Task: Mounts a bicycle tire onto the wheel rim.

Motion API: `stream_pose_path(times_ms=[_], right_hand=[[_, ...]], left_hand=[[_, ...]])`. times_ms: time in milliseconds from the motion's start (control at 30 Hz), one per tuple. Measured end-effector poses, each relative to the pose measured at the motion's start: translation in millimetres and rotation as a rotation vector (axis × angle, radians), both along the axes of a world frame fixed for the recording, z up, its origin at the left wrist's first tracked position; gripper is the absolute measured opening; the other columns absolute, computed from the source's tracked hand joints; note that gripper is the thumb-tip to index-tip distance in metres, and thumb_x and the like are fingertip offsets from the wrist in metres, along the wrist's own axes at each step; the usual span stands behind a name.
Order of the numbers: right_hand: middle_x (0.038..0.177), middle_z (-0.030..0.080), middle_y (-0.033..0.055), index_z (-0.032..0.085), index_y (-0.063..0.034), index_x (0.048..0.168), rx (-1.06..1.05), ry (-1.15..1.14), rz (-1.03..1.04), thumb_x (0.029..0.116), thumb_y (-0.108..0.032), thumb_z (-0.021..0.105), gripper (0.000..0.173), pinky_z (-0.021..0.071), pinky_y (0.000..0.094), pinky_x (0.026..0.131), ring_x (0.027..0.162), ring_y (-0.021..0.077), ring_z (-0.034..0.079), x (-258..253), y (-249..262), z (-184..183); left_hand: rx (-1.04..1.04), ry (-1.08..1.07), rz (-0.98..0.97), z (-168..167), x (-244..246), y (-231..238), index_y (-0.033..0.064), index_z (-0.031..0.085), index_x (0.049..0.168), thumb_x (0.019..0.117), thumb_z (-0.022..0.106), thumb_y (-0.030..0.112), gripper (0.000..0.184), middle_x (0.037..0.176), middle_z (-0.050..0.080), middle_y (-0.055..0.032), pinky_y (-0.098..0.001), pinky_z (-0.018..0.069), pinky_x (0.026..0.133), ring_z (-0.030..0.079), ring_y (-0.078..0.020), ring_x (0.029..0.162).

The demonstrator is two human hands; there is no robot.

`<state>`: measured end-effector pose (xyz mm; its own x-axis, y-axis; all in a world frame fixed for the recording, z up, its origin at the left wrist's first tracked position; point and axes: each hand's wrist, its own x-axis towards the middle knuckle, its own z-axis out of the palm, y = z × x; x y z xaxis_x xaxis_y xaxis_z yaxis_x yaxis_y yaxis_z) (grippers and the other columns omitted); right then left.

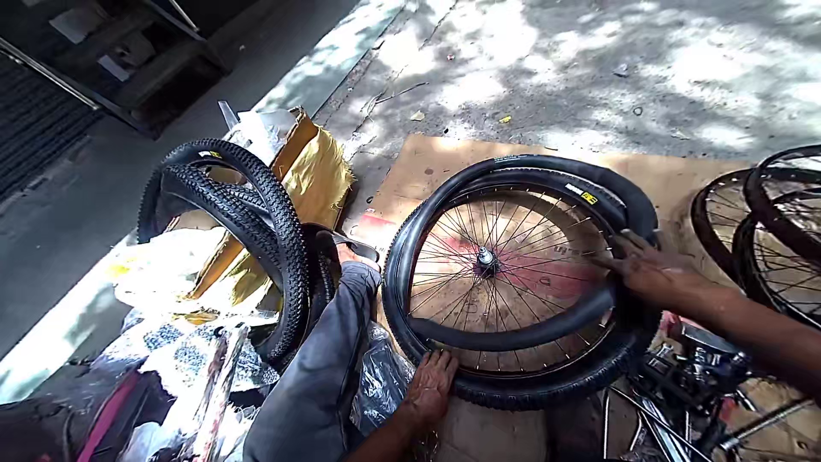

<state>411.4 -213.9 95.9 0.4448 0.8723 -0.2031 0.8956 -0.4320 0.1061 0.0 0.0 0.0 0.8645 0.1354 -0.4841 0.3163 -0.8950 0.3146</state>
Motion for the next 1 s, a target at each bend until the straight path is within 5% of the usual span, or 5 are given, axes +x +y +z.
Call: stream_pose_path(times_ms=[300,433,533,800,1000], right_hand=[[0.117,0.065,0.0114,0.059,-0.0309,0.143,0.2,0.682,0.224,0.1081,-0.051,0.034,0.048,0.0499,0.0549,0.098,0.112,0.0315,0.062,-150,20,-59],[0.113,0.064,0.0066,0.063,-0.0284,0.139,0.32,0.552,0.29,0.09,-0.086,0.037,0.079,0.0474,0.0532,0.1,0.109,0.027,0.06,-121,-21,-61],[0.129,0.059,0.0104,0.045,-0.0342,0.156,0.213,0.572,0.335,0.0767,-0.096,0.042,0.101,0.0429,0.0571,0.104,0.121,0.0318,0.055,-144,-8,-62],[0.112,0.07,0.0122,0.054,-0.0213,0.143,-0.007,0.933,0.342,0.0659,-0.027,0.094,0.087,0.0539,0.057,0.089,0.101,0.0329,0.068,-183,49,-56],[0.13,0.061,0.0136,0.047,-0.0189,0.153,0.025,0.927,0.378,0.0832,-0.054,0.08,0.085,0.047,0.0543,0.104,0.121,0.0327,0.059,-204,61,-63]], left_hand=[[0.052,-0.017,-0.186,95,68,18,0.0111,0.065,0.128,0.068,0.088,0.045,0.072,0.136,0.059,-0.0117,-0.0503,0.0466,0.106,0.054,-0.0309,0.129],[0.112,-0.109,-0.207,117,78,26,0.0203,0.068,0.125,0.0608,0.09,0.049,0.074,0.144,0.053,-0.0071,-0.0592,0.0284,0.119,0.041,-0.0289,0.142],[0.046,0.021,-0.169,108,75,30,0.0176,0.067,0.125,0.0629,0.09,0.041,0.071,0.129,0.06,-0.009,-0.0499,0.0482,0.104,0.057,-0.0281,0.122],[-0.002,0.215,-0.08,78,64,35,0.0151,0.064,0.126,0.0684,0.085,0.03,0.063,0.116,0.07,-0.0102,-0.0545,0.05,0.1,0.065,-0.0308,0.113],[0.004,0.179,-0.221,51,40,56,0.0172,0.066,0.127,0.0711,0.083,0.019,0.058,0.124,0.066,-0.0099,-0.0531,0.0433,0.109,0.059,-0.0314,0.122]])
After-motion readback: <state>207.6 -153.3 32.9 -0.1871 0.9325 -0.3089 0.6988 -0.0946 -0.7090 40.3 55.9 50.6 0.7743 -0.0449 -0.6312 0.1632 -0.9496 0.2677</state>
